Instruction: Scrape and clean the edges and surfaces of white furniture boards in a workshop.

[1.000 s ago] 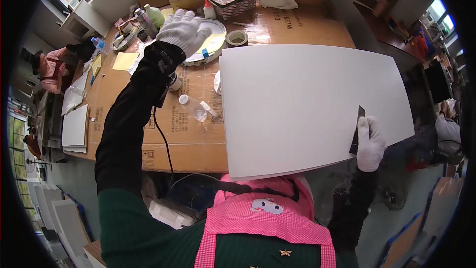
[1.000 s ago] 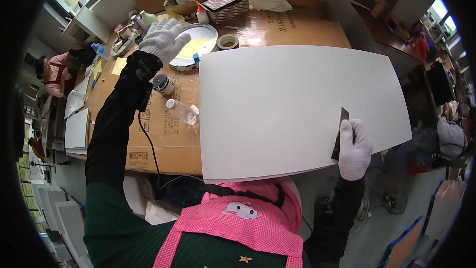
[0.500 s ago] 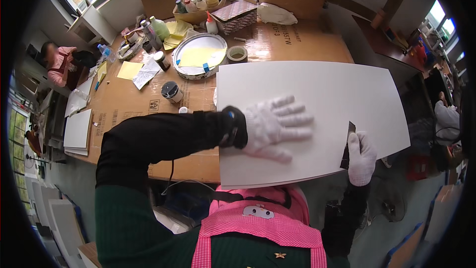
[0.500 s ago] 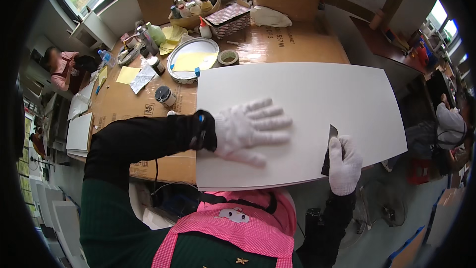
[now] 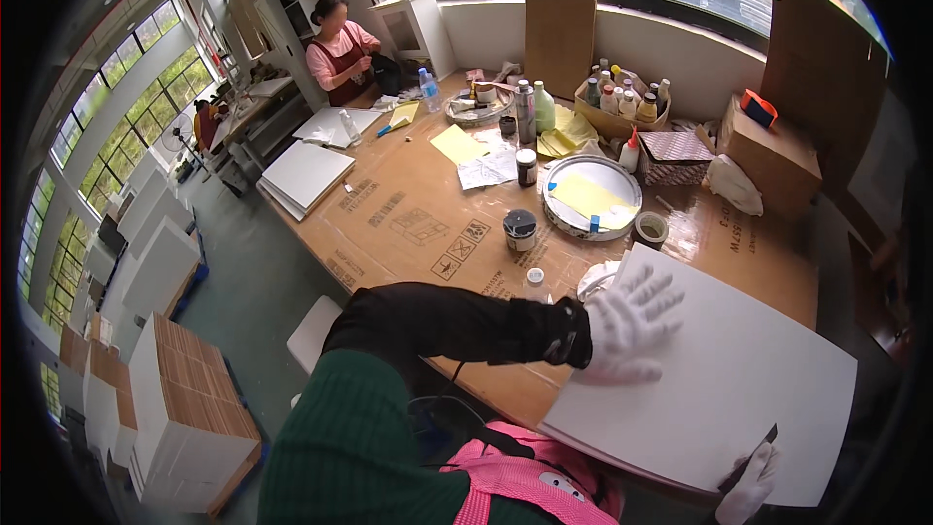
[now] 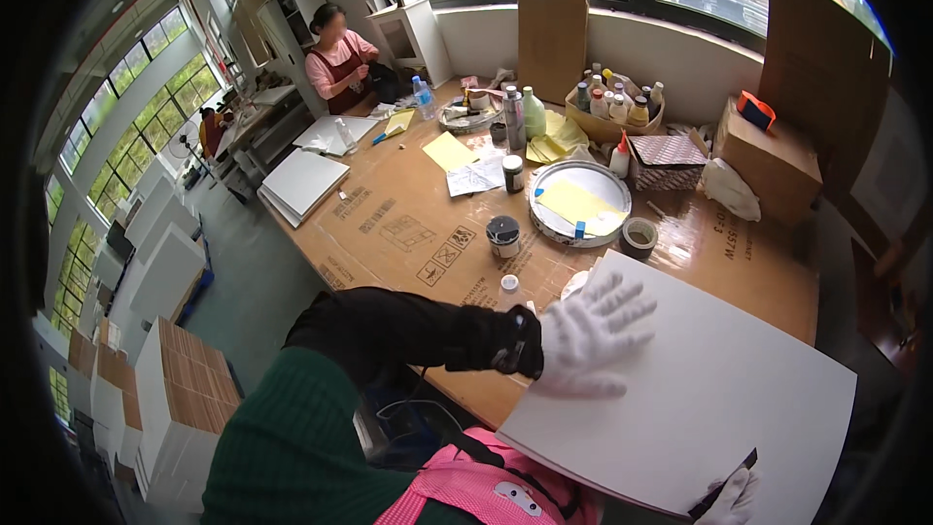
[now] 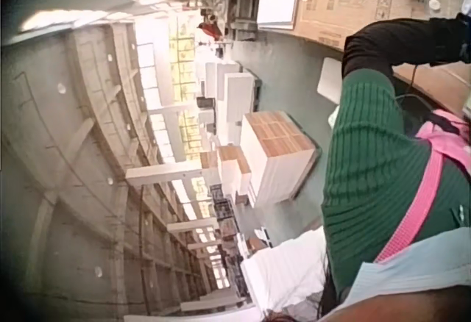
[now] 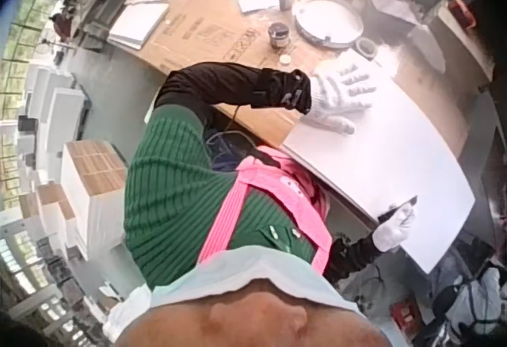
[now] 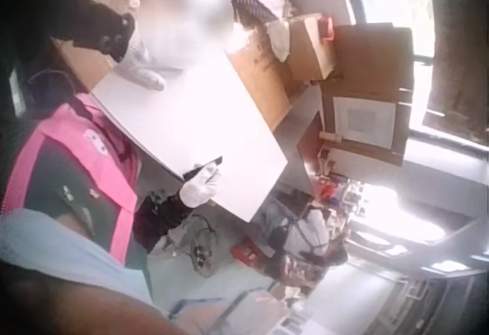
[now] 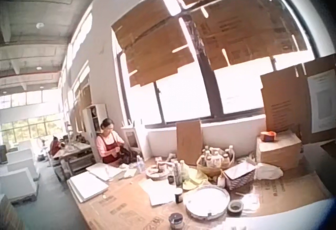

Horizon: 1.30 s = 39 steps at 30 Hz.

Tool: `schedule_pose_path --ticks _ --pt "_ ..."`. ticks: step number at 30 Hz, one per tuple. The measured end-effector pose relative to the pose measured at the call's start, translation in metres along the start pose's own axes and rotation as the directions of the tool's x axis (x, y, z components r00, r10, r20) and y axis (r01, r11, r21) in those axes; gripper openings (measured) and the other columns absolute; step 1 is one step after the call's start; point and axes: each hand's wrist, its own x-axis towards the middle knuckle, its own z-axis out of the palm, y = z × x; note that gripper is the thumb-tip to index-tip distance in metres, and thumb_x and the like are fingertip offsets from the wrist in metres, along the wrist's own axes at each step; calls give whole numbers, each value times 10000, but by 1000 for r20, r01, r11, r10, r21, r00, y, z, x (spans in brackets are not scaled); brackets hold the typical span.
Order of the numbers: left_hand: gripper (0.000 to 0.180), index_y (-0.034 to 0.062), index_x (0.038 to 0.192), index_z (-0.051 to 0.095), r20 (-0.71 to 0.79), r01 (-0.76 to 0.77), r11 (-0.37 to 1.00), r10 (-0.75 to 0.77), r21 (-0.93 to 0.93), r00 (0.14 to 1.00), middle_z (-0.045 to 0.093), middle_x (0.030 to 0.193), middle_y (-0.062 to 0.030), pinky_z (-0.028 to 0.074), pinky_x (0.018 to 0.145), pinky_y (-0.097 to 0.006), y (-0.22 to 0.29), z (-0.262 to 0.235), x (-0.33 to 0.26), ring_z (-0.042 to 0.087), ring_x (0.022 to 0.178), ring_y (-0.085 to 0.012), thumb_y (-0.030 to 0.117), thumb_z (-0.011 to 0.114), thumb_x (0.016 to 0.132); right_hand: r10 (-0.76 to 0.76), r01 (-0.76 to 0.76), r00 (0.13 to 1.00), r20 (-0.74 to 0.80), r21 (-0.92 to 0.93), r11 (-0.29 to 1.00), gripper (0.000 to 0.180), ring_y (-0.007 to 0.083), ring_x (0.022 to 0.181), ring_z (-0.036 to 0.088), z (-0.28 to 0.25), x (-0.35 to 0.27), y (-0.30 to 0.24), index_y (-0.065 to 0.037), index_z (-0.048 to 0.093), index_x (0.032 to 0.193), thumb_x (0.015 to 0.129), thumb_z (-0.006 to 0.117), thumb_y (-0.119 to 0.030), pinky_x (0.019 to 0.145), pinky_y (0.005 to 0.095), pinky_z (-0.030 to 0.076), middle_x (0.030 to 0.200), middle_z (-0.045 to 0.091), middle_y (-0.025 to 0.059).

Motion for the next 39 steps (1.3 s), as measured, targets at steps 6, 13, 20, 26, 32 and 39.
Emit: schedule_pose_path --ticks 6,13,20,26,32,39 --pt "723 37 1372 438 -107 -47 987 30 -154 994 329 1469 -247 123 1158 -561 10 25 -18 259 1395 -417 545 511 863 72 -77 996 45 136 988 358 114 460 513 6 5 -3 -44 529 885 982 506 -388 391 236 398 618 550 45" --pt "689 92 1344 488 -98 105 985 -120 -140 988 365 1467 -191 130 1163 -548 20 19 -16 293 1387 -392 513 593 809 -11 16 998 -56 90 996 355 95 418 454 7 3 4 -61 517 836 977 525 -386 370 225 354 582 503 24" --pt "638 85 1303 533 -170 93 976 -128 -198 977 406 1446 -174 152 1173 -508 23 20 -16 319 1382 -361 469 623 802 -32 33 999 -6 79 996 249 52 418 383 4 3 2 -34 583 950 963 575 -283 372 215 291 547 434 -25" --pt "603 80 1281 553 -180 93 969 -136 -229 974 422 1438 -164 170 1175 -489 22 18 -17 334 1376 -354 441 634 804 -281 281 958 -53 -10 960 260 32 471 375 13 11 27 29 635 1058 928 640 -196 430 203 295 634 535 -24" --pt "592 84 1280 555 -177 99 970 -141 -224 974 420 1442 -158 173 1175 -485 23 16 -17 333 1379 -347 429 635 806 -263 263 965 9 -97 960 232 32 531 391 10 9 18 11 590 974 967 560 -219 478 211 322 734 529 -16" --pt "590 91 1281 556 -178 99 969 -142 -228 974 425 1438 -150 170 1176 -479 23 17 -14 327 1381 -340 433 631 807 -114 117 988 100 -17 993 202 0 455 276 3 13 25 -30 544 910 979 529 -219 403 200 198 605 357 -82"
